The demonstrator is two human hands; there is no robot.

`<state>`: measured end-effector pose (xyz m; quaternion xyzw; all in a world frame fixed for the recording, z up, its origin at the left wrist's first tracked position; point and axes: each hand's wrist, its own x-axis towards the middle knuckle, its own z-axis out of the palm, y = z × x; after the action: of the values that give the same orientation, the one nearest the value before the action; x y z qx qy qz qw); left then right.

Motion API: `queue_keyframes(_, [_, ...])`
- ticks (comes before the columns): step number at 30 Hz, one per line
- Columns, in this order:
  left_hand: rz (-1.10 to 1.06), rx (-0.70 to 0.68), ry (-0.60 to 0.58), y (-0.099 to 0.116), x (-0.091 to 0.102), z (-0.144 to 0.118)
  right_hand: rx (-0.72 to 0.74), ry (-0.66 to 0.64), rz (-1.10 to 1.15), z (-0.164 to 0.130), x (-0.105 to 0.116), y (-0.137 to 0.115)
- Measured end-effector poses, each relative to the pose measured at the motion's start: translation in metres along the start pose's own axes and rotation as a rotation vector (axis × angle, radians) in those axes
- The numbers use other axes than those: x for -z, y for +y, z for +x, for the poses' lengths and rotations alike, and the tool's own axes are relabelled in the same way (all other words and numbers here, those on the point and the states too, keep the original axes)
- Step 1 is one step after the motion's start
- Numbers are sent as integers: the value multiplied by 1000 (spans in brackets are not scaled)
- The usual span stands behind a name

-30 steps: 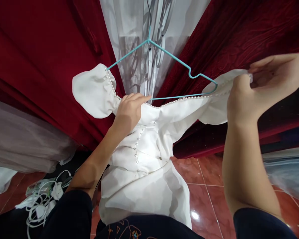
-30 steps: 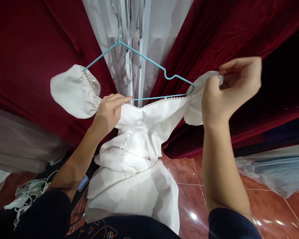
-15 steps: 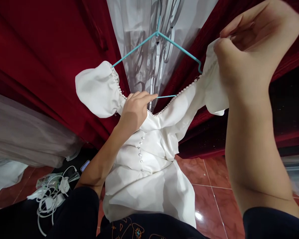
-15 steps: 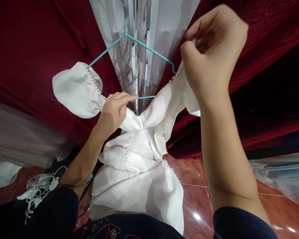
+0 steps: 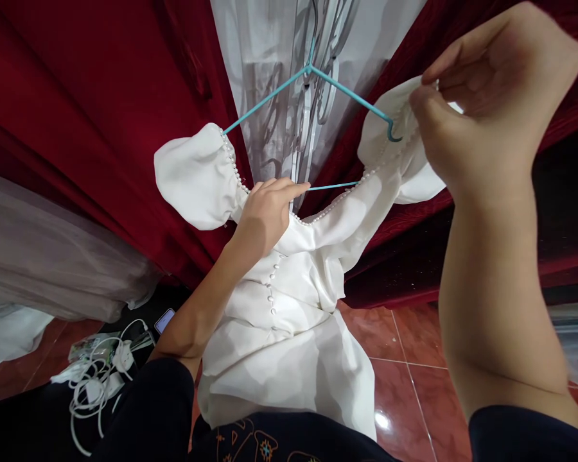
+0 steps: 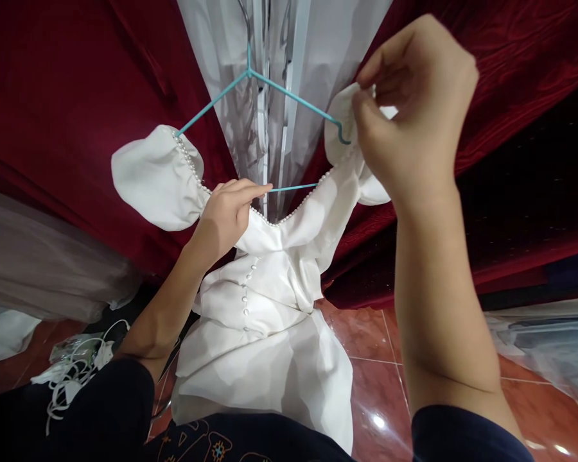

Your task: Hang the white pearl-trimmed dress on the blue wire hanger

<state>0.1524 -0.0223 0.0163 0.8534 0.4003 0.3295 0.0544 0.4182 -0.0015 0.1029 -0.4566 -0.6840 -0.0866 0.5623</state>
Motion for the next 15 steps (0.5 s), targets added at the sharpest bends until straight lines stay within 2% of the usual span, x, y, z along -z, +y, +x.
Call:
queue_keyframes(3, [2, 4, -10, -1, 4, -1, -7, 7, 160, -2, -8, -17])
queue_keyframes(5, [14, 4, -6, -3, 7, -2, 28, 74, 228, -12, -10, -26])
queue_keyframes(7, [32, 8, 7, -4, 8, -3, 105, 153, 213, -29, -14, -35])
queue_keyframes(8, [39, 9, 14, -5, 9, -3, 149, 138, 179, -40, -19, -38])
queue_keyframes(9, [42, 7, 18, -6, 8, -3, 187, 80, 139, -52, -25, -40])
queue_keyframes(12, [29, -26, 33, -7, 4, -2, 252, -223, 21, -91, -51, -36])
queue_keyframes(13, [12, -45, 45, -8, 2, -2, 266, -272, -18, -102, -61, -31])
queue_keyframes(15, [-41, -105, 78, -9, -2, -4, 300, -248, -168, -119, -77, -21])
